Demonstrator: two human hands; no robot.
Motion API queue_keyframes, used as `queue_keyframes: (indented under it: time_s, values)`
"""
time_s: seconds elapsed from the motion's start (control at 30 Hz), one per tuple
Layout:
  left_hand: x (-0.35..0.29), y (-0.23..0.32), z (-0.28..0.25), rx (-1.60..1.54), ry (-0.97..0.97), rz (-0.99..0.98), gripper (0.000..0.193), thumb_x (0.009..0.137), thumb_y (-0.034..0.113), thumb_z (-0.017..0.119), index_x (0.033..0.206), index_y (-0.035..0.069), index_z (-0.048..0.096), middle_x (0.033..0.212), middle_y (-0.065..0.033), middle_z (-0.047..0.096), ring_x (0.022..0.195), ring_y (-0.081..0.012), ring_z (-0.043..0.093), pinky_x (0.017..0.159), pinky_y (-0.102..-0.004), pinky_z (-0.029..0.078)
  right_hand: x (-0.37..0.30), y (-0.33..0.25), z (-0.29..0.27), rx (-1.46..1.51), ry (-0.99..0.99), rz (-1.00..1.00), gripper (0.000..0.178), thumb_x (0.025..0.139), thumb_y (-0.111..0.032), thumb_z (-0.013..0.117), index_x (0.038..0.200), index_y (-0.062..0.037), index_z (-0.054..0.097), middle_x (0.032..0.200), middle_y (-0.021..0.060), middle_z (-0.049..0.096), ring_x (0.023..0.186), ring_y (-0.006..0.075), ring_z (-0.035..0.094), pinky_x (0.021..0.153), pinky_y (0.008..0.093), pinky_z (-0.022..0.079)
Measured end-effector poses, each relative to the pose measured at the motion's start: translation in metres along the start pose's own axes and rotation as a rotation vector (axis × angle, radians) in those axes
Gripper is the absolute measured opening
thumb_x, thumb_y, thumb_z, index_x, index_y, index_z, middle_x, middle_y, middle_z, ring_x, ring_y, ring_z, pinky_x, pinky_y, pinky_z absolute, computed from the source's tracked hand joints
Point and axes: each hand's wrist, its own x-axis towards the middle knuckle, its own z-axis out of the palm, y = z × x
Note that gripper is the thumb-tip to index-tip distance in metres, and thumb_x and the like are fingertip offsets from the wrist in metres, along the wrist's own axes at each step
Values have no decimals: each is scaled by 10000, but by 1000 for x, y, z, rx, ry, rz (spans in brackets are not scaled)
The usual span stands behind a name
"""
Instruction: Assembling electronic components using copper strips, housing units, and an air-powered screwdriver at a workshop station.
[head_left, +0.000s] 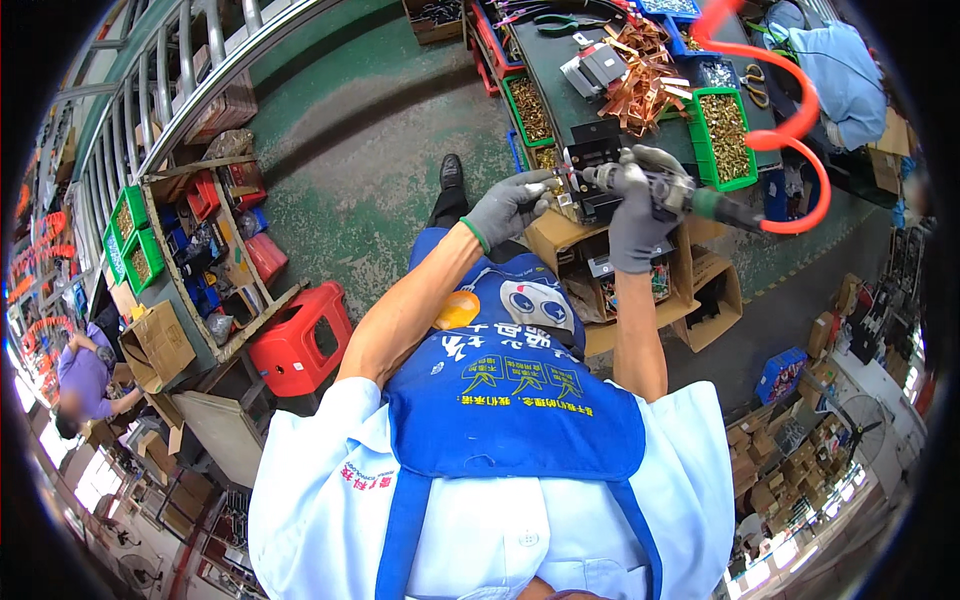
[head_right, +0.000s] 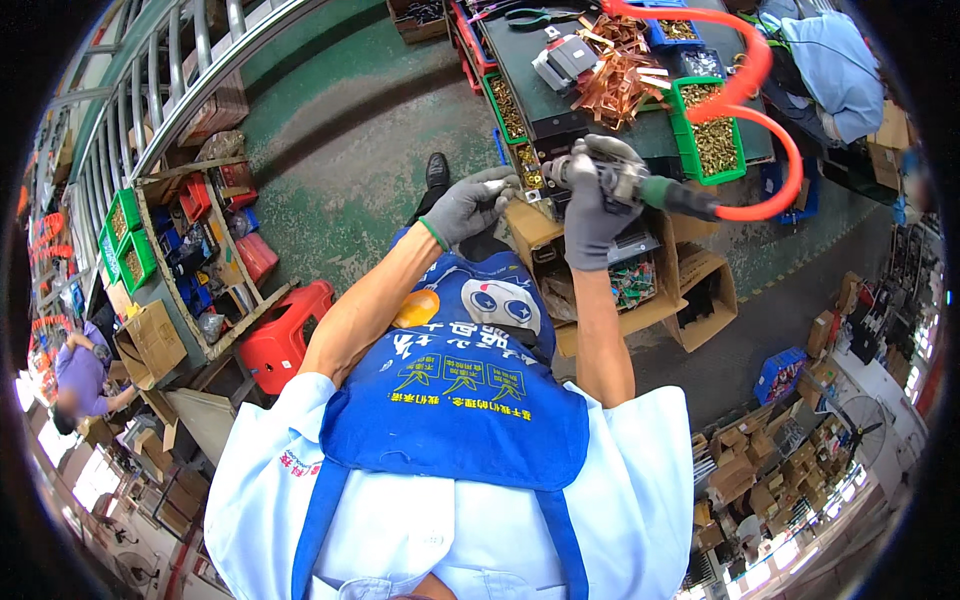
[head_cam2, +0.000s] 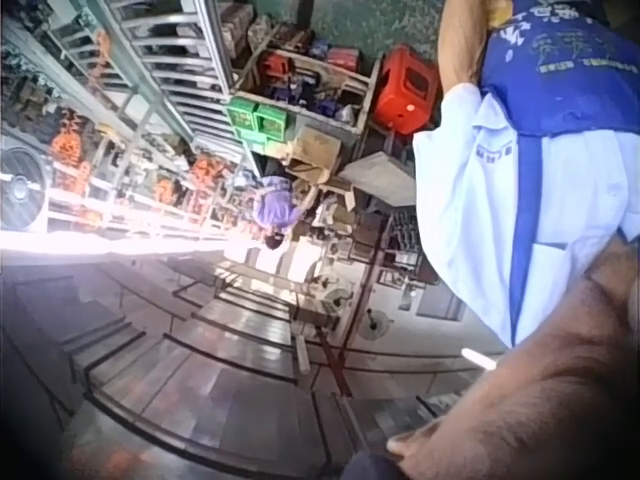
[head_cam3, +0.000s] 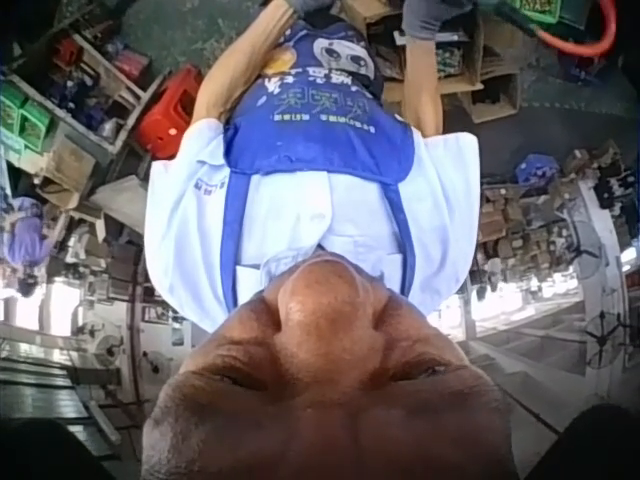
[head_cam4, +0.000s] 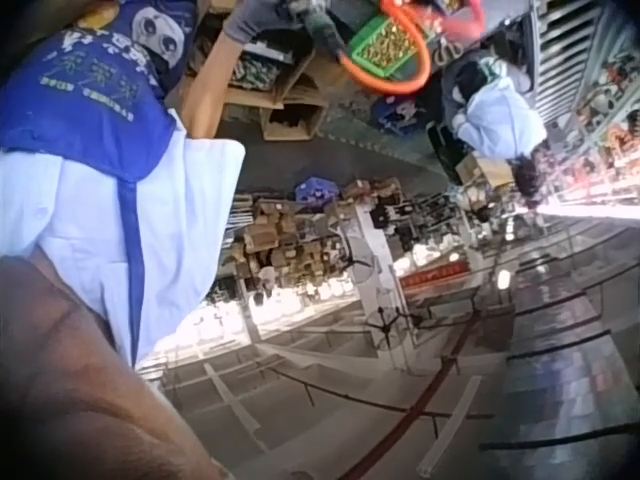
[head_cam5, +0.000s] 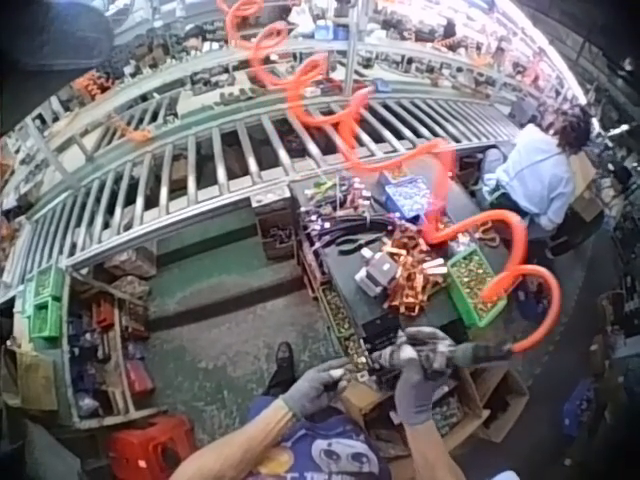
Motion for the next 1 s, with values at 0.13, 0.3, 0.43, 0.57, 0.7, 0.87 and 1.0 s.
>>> queue_keyframes:
  time_s: [0.13, 0.3, 0.43, 0.57, 0.7, 0.87, 1.0]
  values:
    - [-1, 5, 24, -35, -72, -39, 410, 936, 38, 495, 1336, 5, 416, 1027, -49, 569, 844, -93, 591, 677, -163, 545, -1, -7, -15, 224, 99, 88, 272, 738, 58, 536, 1001, -4, 505, 960, 117, 579, 829, 192, 609, 836, 376, 526]
    - [14, -4, 21, -39, -141, -51, 335, 938, 57, 501, 1271, 23, 487, 1103, -72, 613, 846, -86, 628, 658, -143, 562, -2, -18, -23, 263, 168, 90, 286, 740, 70, 530, 1013, -10, 499, 956, 114, 584, 837, 199, 614, 846, 378, 526]
    - [20, -8, 27, -137, -124, -67, 319, 941, 84, 520, 1253, 23, 494, 1084, -66, 619, 837, -88, 628, 647, -144, 562, -2, -26, -29, 218, 195, 52, 276, 734, 0, 525, 1009, -8, 512, 944, 120, 585, 814, 209, 609, 909, 456, 500]
    - [23, -10, 35, -163, -113, -66, 305, 948, 103, 518, 1240, 20, 499, 1080, -69, 619, 829, -86, 629, 637, -144, 561, -3, -27, -36, 230, 182, 42, 290, 732, 26, 514, 1019, -12, 507, 951, 120, 583, 825, 204, 605, 915, 451, 495]
    - [23, -7, 41, -142, -128, -77, 299, 945, 120, 530, 1227, 22, 511, 1059, -66, 627, 813, -85, 628, 631, -143, 559, -5, -29, -34, 209, 173, 28, 292, 734, 30, 510, 1023, -9, 504, 949, 121, 582, 835, 197, 601, 913, 444, 497]
    - [27, -7, 48, 33, -116, -42, 231, 941, 141, 549, 1133, 13, 554, 974, -64, 639, 726, -72, 607, 571, -143, 532, -3, -34, -35, 220, 178, -2, 285, 734, 27, 516, 1018, -1, 508, 942, 120, 581, 833, 190, 599, 903, 432, 501]
    - [36, -16, 58, 124, -85, 4, 209, 947, 160, 548, 1085, 4, 565, 933, -76, 637, 692, -86, 602, 535, -154, 507, 0, -27, -40, 129, 116, -50, 267, 751, 31, 569, 1011, 1, 516, 942, 116, 601, 836, 178, 612, 834, 370, 522]
